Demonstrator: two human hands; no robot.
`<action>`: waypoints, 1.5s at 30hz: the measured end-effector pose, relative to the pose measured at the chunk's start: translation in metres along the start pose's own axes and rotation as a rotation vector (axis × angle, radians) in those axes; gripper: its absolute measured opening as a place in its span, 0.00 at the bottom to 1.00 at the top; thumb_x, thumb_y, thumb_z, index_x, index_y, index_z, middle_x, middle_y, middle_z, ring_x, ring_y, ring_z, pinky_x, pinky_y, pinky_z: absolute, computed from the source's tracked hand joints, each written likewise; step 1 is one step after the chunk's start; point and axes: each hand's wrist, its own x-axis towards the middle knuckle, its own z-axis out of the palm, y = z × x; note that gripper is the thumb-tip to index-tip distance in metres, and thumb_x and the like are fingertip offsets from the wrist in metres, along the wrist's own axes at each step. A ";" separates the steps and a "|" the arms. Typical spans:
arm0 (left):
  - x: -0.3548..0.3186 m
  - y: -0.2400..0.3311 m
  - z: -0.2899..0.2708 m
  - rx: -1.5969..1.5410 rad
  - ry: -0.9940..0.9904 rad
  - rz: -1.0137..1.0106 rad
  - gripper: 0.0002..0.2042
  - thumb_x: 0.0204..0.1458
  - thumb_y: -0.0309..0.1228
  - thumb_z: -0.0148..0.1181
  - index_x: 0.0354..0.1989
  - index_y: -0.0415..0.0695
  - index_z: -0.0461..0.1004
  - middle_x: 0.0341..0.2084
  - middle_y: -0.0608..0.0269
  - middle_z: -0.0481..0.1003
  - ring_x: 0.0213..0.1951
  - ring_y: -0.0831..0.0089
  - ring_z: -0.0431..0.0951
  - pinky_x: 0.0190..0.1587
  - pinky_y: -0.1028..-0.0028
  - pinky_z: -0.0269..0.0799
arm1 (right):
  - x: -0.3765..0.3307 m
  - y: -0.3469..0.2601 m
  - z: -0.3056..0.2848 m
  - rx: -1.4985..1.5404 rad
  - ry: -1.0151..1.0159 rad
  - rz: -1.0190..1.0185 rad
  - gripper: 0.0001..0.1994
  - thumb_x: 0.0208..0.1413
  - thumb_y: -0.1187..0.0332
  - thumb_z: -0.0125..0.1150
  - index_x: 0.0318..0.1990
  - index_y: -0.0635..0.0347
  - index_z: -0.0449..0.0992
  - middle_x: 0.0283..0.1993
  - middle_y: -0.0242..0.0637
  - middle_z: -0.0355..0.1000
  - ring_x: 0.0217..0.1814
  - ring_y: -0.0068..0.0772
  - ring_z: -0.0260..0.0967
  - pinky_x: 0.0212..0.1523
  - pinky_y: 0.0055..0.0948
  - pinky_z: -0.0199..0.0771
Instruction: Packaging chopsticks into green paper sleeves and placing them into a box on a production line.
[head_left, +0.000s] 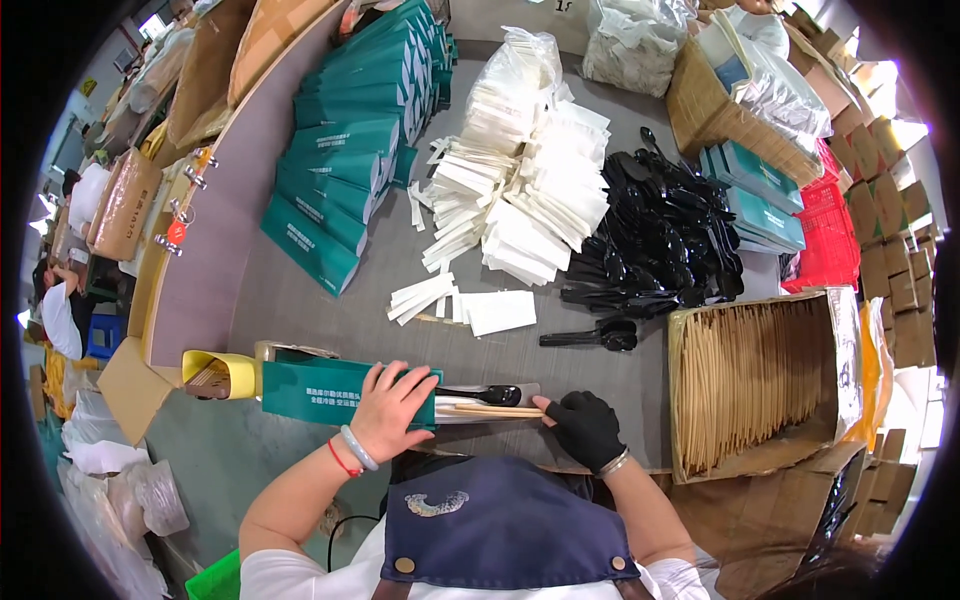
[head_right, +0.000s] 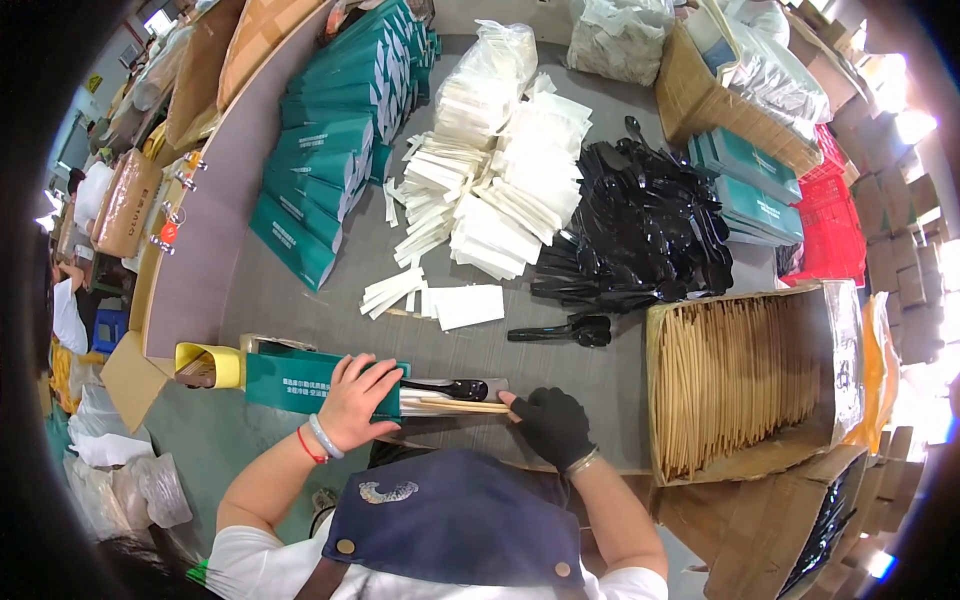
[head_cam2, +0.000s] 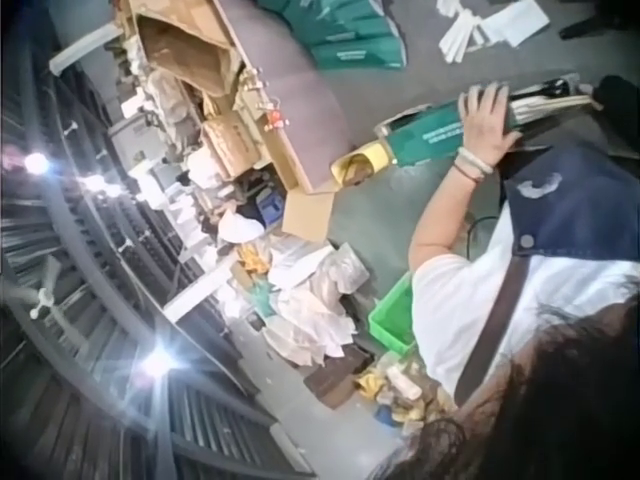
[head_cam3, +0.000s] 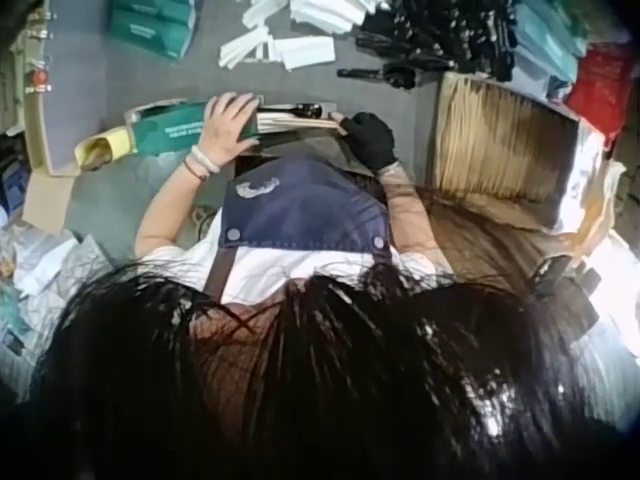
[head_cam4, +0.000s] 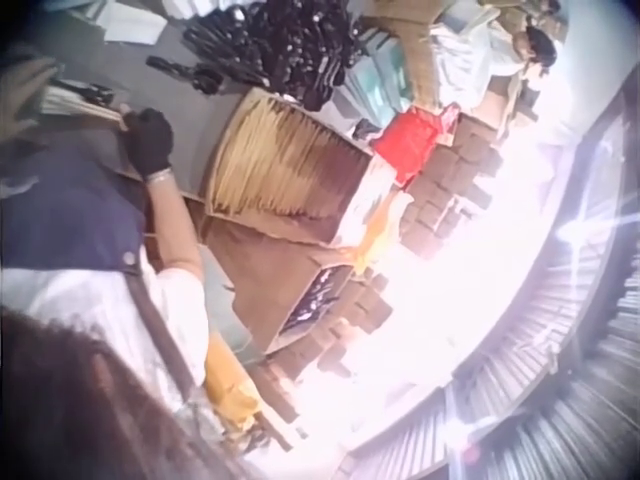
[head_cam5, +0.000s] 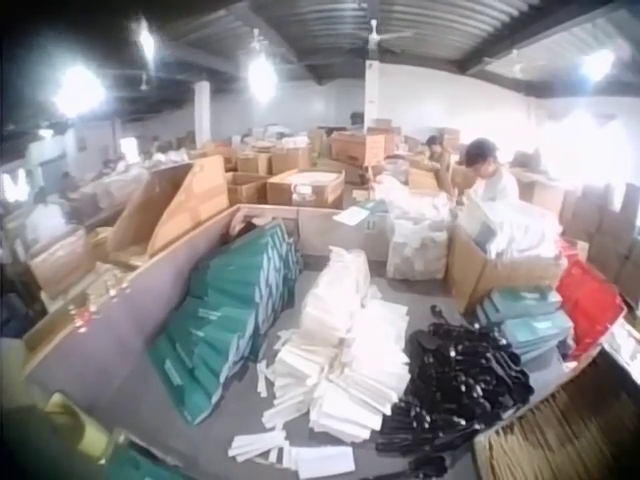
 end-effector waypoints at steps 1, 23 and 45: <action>0.001 -0.001 0.003 0.001 0.001 0.001 0.36 0.31 0.38 0.74 0.55 0.45 0.69 0.56 0.64 0.67 0.55 0.58 0.64 0.55 0.57 0.59 | 0.002 -0.003 0.000 -0.001 -0.005 0.004 0.18 0.50 0.66 0.65 0.50 0.37 0.77 0.31 0.34 0.72 0.32 0.41 0.71 0.29 0.38 0.71; 0.061 0.027 0.010 0.107 -0.348 0.238 0.25 0.31 0.32 0.71 0.44 0.53 0.74 0.39 0.60 0.69 0.45 0.59 0.68 0.44 0.64 0.67 | 0.050 -0.048 -0.003 0.079 0.059 -0.046 0.26 0.38 0.54 0.73 0.47 0.53 0.75 0.46 0.36 0.71 0.53 0.44 0.66 0.55 0.44 0.60; 0.002 -0.013 0.055 -0.256 0.212 -0.473 0.44 0.30 0.50 0.75 0.58 0.40 0.66 0.61 0.51 0.60 0.64 0.47 0.54 0.64 0.39 0.39 | 0.030 -0.044 -0.054 -0.024 0.040 0.060 0.28 0.30 0.53 0.74 0.42 0.55 0.74 0.39 0.36 0.71 0.41 0.43 0.69 0.44 0.42 0.63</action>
